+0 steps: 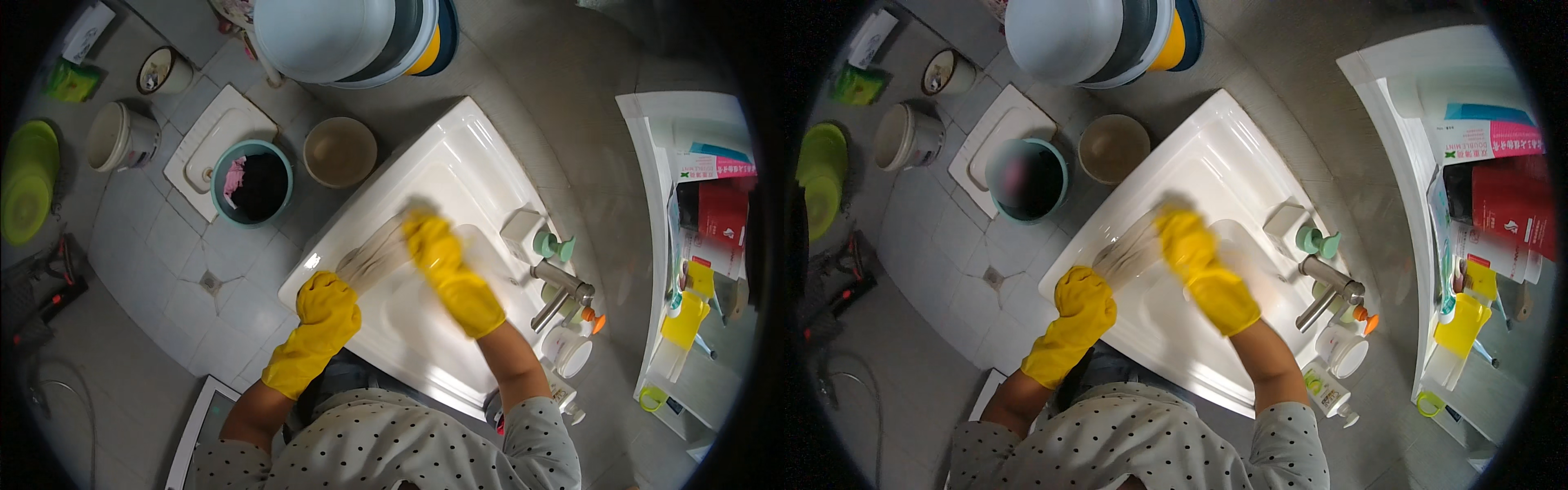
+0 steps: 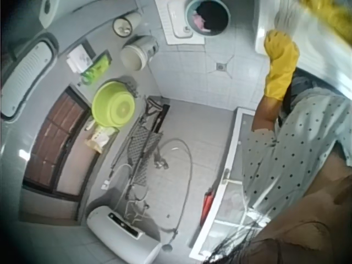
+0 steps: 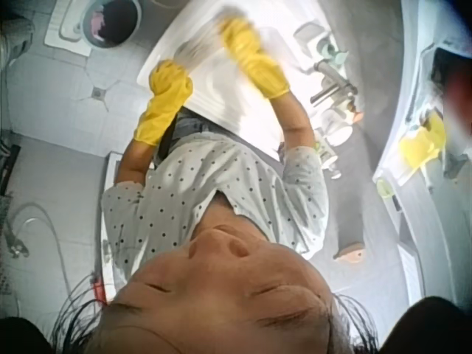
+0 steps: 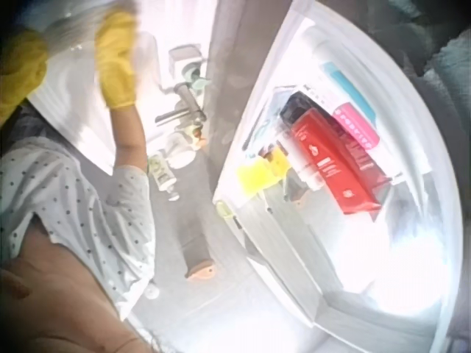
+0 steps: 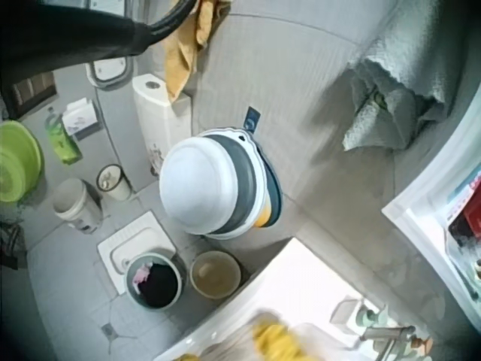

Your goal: The person cleans a bathroom sink using a cloth and a sponge. They wipe the basin and faucet area, rinse the cloth under running water, and scrub the sink surface. Finally, they remove their yellow rubber gloves and hang them on a wall rack.

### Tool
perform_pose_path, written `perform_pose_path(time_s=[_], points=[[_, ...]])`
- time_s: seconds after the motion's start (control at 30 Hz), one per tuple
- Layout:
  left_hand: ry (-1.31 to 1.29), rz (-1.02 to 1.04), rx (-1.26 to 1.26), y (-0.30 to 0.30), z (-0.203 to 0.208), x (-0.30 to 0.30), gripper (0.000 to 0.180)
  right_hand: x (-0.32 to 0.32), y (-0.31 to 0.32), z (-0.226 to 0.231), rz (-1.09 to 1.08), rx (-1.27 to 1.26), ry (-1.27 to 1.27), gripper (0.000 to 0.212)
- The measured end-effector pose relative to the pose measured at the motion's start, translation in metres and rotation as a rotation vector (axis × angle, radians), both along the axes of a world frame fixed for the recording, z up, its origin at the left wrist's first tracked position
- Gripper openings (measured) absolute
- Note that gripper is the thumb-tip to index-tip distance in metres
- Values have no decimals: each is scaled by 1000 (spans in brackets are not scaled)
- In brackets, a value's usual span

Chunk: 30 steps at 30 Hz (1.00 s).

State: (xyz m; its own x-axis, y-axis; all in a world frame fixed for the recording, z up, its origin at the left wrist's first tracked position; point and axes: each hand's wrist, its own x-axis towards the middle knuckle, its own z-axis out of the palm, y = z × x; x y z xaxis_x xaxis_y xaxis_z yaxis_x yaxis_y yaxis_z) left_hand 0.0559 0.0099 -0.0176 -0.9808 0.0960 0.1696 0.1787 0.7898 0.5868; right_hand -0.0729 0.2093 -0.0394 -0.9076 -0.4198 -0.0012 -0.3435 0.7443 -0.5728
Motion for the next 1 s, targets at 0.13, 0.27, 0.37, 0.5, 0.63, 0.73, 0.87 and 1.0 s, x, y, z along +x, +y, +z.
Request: perform_pose_path(time_s=[0.13,0.27,0.37,0.5,0.63,0.73,0.87,1.0], points=[[-9,-16,2,2,-15,11,10,-9,9,-23,-56,65,78,13],[-17,2,-38,0,1,4,10,-50,37,-47,-168,-25,52,15],[-5,26,5,3,2,3,9,0,5,-51,174,119,123,24],[-5,-9,-64,-1,2,2,9,23,-7,-85,271,70,49,25],[-48,-20,-79,2,-20,13,9,-43,-7,-13,-140,-37,-46,21],[-46,-23,-58,4,-15,10,9,-30,-6,-29,-23,76,-103,21],[88,-17,47,7,11,0,12,0,-17,-37,254,379,-85,25],[11,-28,-53,6,7,12,19,-56,31,-21,-251,-166,97,19]])
